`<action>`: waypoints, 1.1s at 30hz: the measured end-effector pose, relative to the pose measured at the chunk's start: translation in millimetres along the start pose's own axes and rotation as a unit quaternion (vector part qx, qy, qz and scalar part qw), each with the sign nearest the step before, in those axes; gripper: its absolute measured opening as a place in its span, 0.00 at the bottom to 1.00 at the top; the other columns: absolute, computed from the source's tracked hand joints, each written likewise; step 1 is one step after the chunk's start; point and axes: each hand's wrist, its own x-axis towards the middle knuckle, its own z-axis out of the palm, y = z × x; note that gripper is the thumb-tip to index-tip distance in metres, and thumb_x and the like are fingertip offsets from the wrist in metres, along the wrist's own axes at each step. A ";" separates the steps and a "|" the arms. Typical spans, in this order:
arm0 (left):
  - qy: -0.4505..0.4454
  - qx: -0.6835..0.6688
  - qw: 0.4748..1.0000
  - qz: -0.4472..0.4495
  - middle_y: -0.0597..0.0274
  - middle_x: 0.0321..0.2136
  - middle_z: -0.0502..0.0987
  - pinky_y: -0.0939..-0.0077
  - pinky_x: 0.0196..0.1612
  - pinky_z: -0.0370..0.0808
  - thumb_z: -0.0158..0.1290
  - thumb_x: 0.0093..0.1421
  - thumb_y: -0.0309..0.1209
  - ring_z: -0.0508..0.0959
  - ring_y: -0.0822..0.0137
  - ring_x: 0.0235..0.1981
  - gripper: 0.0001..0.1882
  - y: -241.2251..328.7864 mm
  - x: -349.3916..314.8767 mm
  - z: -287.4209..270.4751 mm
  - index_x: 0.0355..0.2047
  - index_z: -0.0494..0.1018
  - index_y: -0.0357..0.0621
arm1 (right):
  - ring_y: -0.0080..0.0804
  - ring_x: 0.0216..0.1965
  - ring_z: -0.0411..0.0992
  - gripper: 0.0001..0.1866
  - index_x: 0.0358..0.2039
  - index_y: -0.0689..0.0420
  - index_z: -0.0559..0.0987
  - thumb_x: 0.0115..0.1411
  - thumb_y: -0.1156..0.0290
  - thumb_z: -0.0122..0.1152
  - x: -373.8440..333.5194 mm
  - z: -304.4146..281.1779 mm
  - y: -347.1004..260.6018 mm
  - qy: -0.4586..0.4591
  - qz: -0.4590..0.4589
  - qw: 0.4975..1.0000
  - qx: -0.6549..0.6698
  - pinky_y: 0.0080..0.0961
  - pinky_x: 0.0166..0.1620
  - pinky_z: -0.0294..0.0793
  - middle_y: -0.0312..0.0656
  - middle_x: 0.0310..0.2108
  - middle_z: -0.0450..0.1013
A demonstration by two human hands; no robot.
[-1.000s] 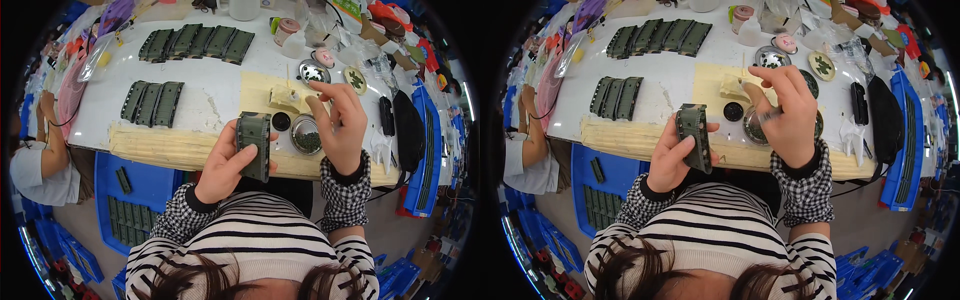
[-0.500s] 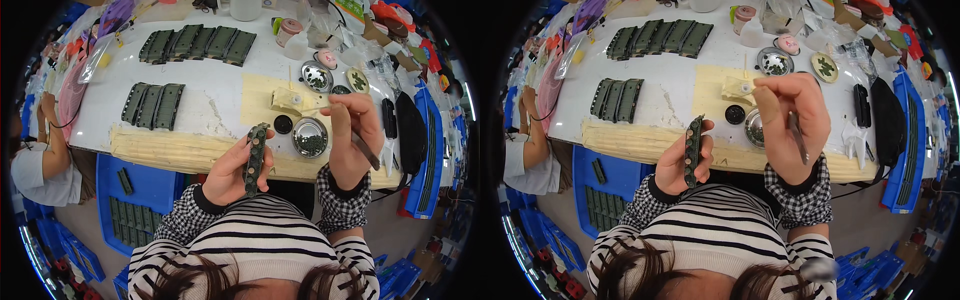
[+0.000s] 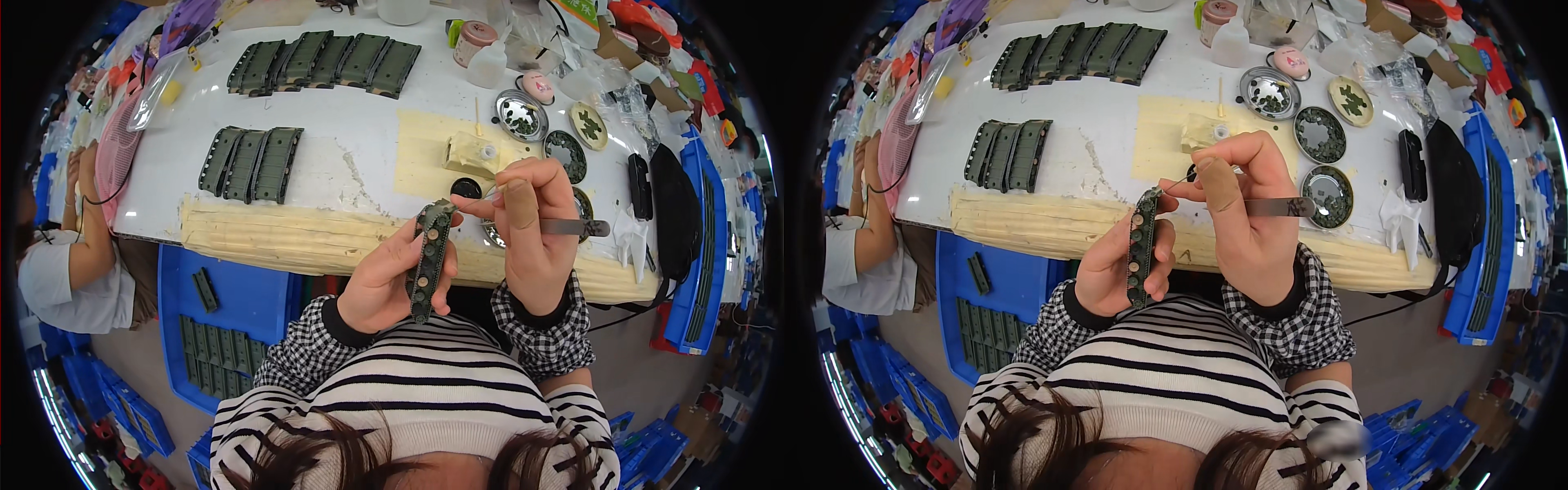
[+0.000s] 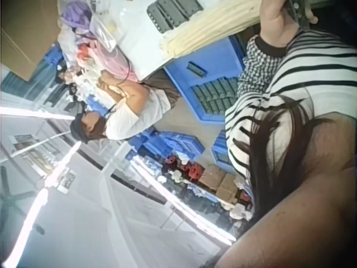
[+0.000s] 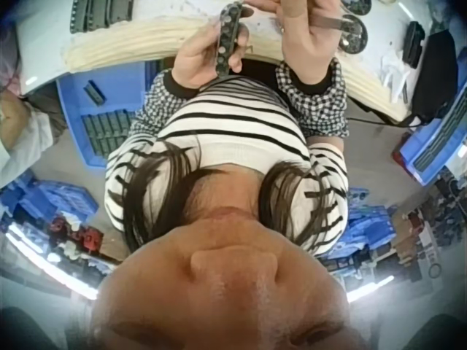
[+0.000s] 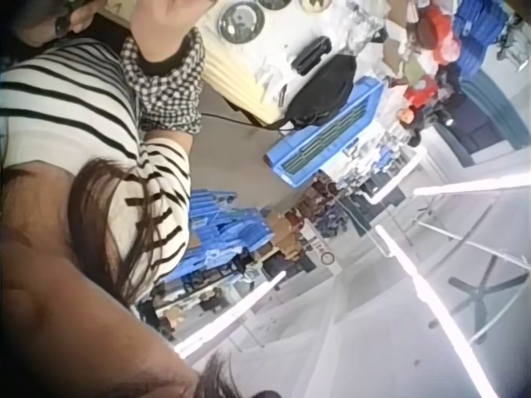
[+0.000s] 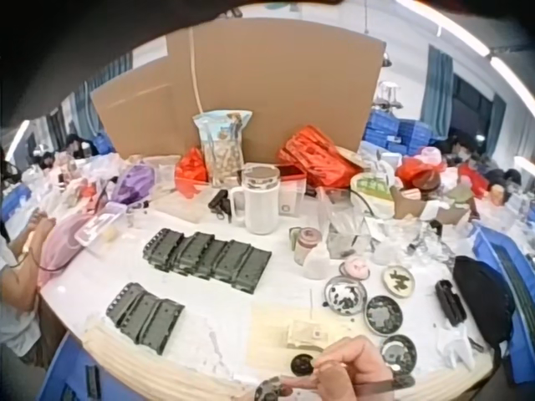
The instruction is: Assembling small components onto a green toy tank model using tweezers and adhesive.
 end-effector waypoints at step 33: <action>0.097 0.740 0.610 0.266 0.54 0.31 0.77 0.72 0.33 0.73 0.54 0.49 0.16 0.76 0.58 0.28 0.31 17.3 -2.4 15.2 0.55 0.71 0.46 | 0.21 0.31 0.74 0.07 0.39 0.66 0.69 0.66 0.75 0.51 4.2 -10.6 4.1 -0.020 -0.068 0.995 -0.070 0.20 0.39 0.78 0.38 0.34 0.68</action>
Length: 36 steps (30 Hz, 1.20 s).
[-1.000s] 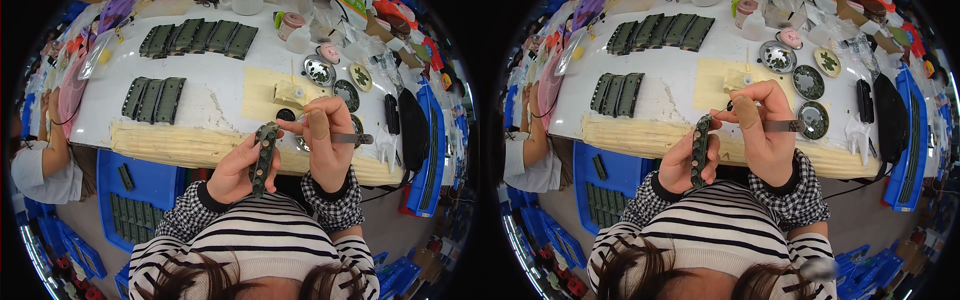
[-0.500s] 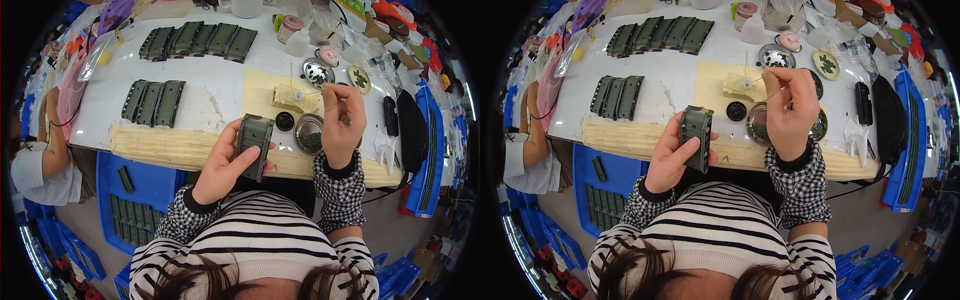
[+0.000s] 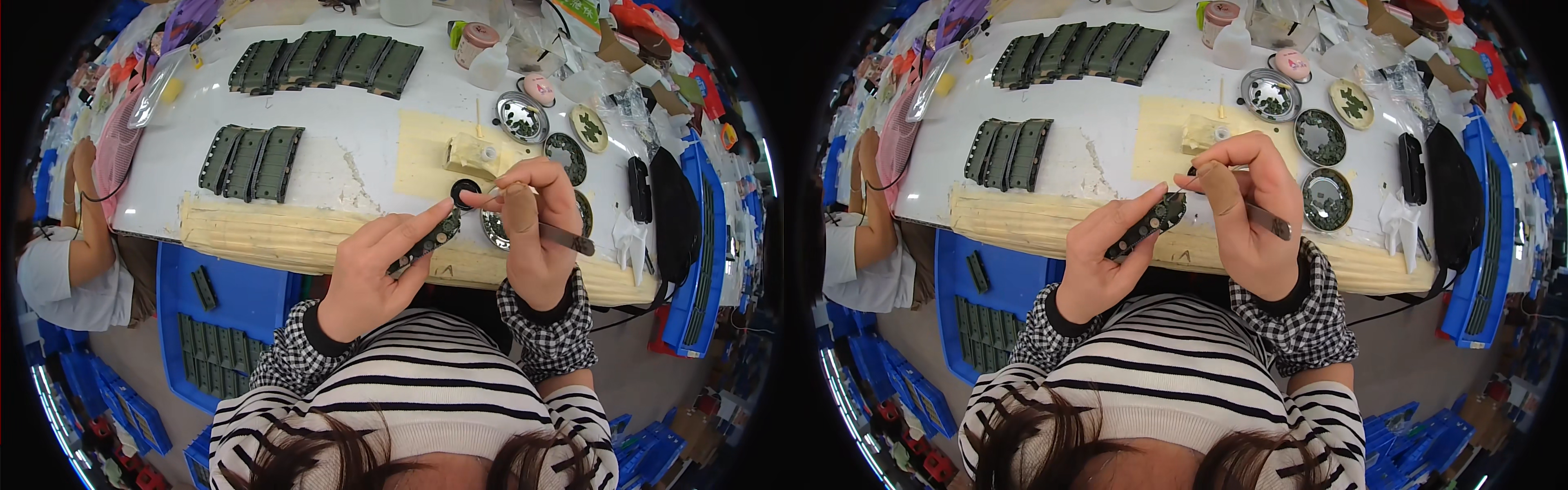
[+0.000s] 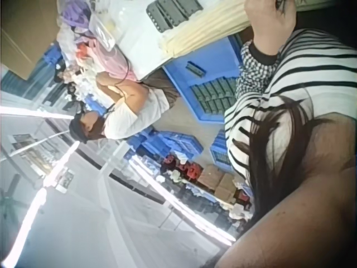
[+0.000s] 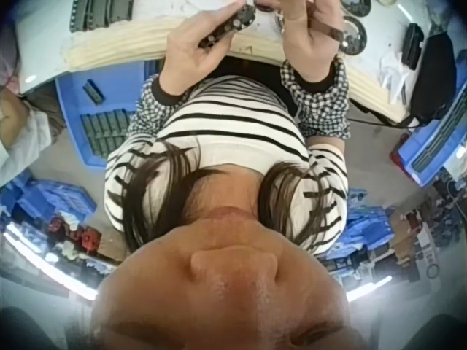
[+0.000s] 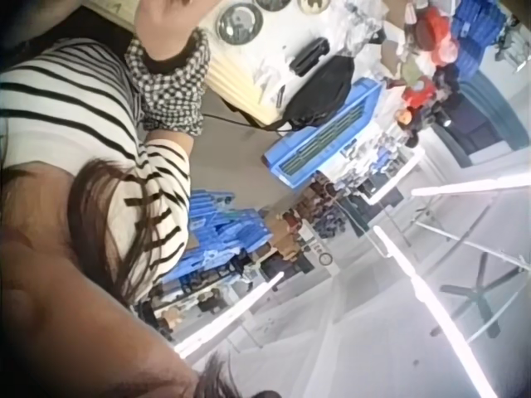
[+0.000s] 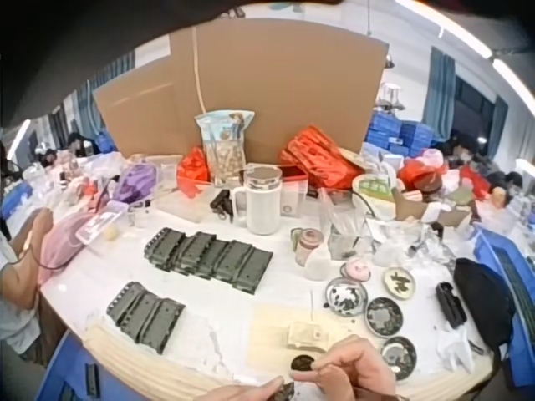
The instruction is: Assembling small components onto a green toy tank model using tweezers and adhesive.
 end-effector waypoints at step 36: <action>0.099 -0.141 0.979 -0.106 0.59 0.41 0.75 0.79 0.38 0.75 0.63 0.51 0.25 0.76 0.72 0.37 0.34 -25.6 46.5 -48.7 0.58 0.62 0.37 | 0.27 0.25 0.67 0.17 0.43 0.59 0.78 0.52 0.79 0.67 25.0 -22.2 14.1 0.069 -0.136 0.885 -0.440 0.22 0.22 0.65 0.41 0.29 0.67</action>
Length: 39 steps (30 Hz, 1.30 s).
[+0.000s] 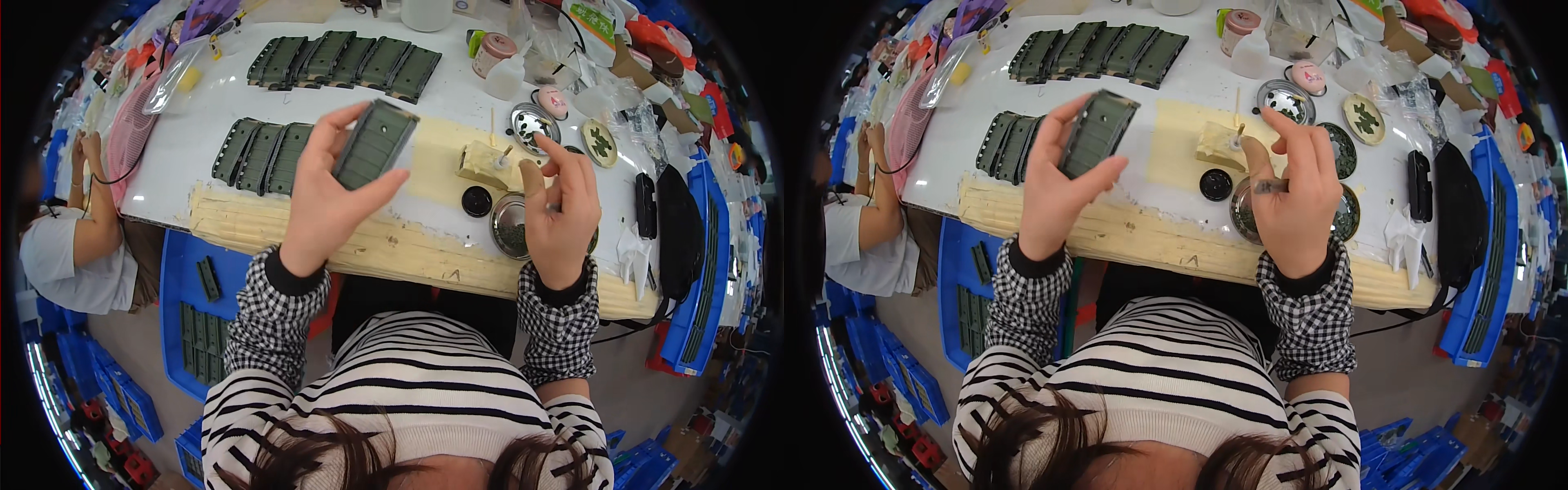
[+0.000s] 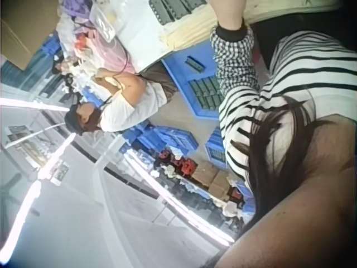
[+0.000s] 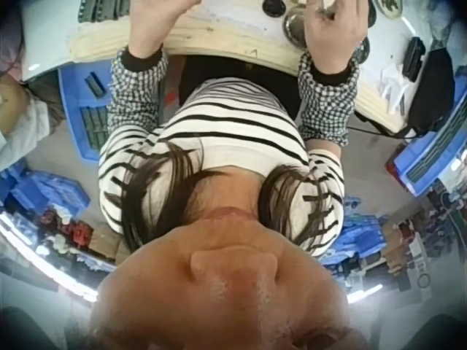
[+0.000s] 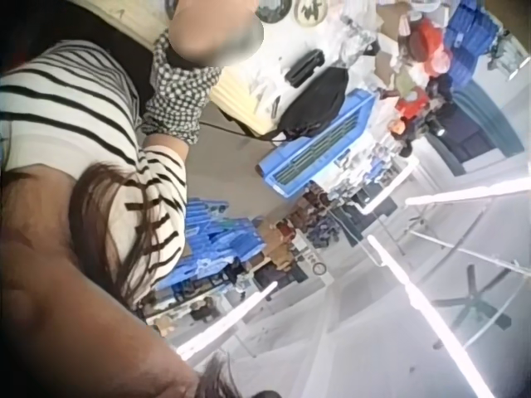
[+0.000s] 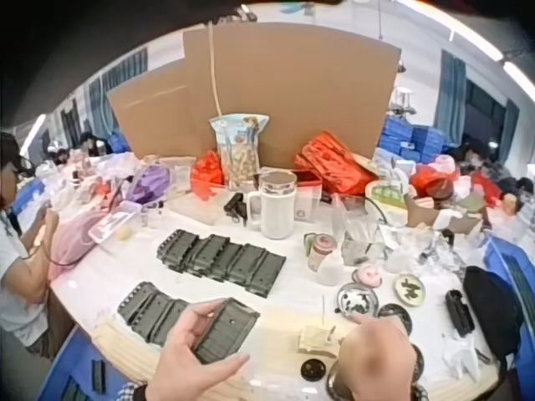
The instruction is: Assembling small components onto a green toy tank model using tweezers and adhesive.
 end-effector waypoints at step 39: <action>0.054 0.347 0.919 0.177 0.57 0.35 0.78 0.74 0.41 0.73 0.55 0.61 0.40 0.77 0.67 0.36 0.22 -6.4 131.1 -54.9 0.46 0.73 0.33 | 0.28 0.32 0.72 0.13 0.41 0.66 0.79 0.63 0.71 0.54 -60.3 -63.8 33.4 -0.030 0.138 0.980 0.143 0.21 0.36 0.70 0.44 0.30 0.75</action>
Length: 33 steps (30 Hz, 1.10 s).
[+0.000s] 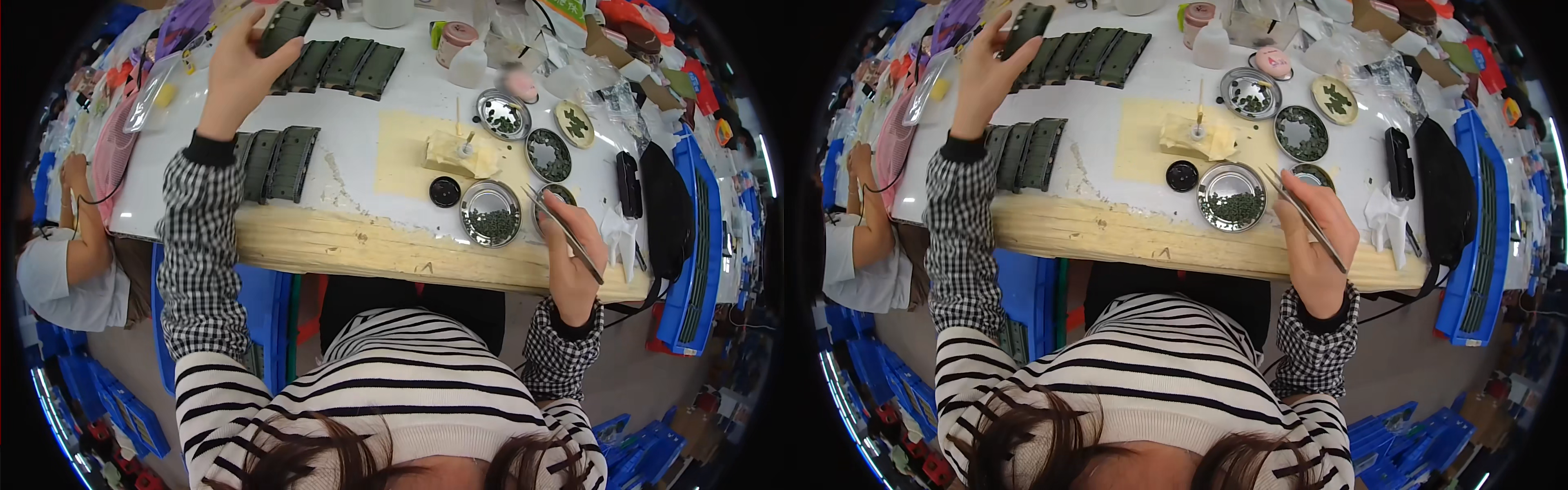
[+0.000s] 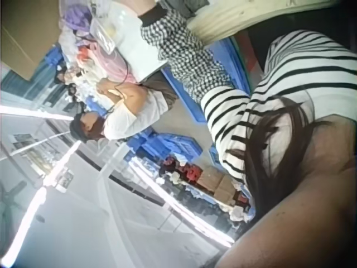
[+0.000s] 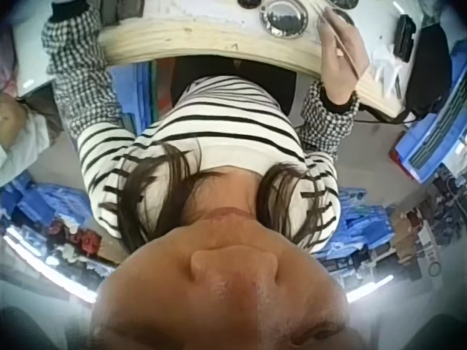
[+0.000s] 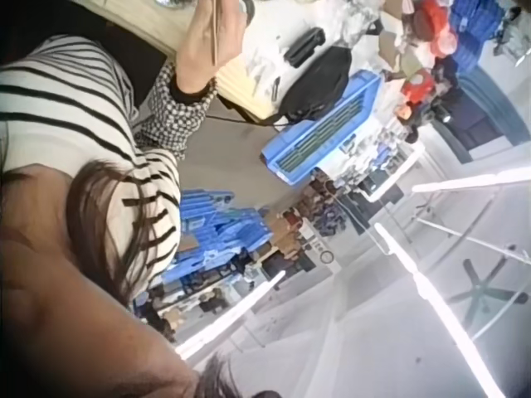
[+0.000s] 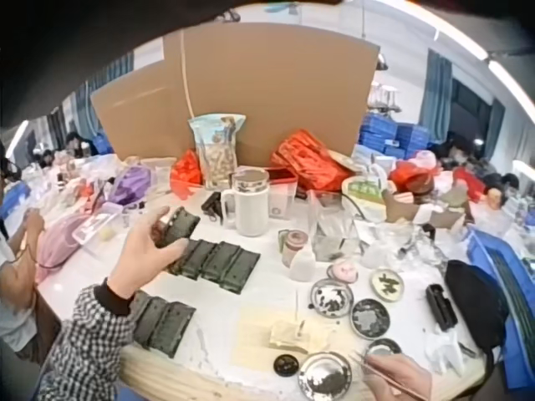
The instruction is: Assembling small components onto a green toy tank model using tweezers and adhesive.
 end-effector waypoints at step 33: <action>-0.283 -0.714 0.488 -0.416 0.52 0.48 0.69 0.59 0.48 0.79 0.33 0.72 0.42 0.77 0.55 0.46 0.18 132.9 -175.5 46.5 0.37 0.64 0.39 | 0.27 0.33 0.72 0.11 0.37 0.65 0.79 0.66 0.72 0.50 11.8 40.5 -28.2 -0.202 -0.011 0.940 0.274 0.23 0.38 0.68 0.43 0.30 0.75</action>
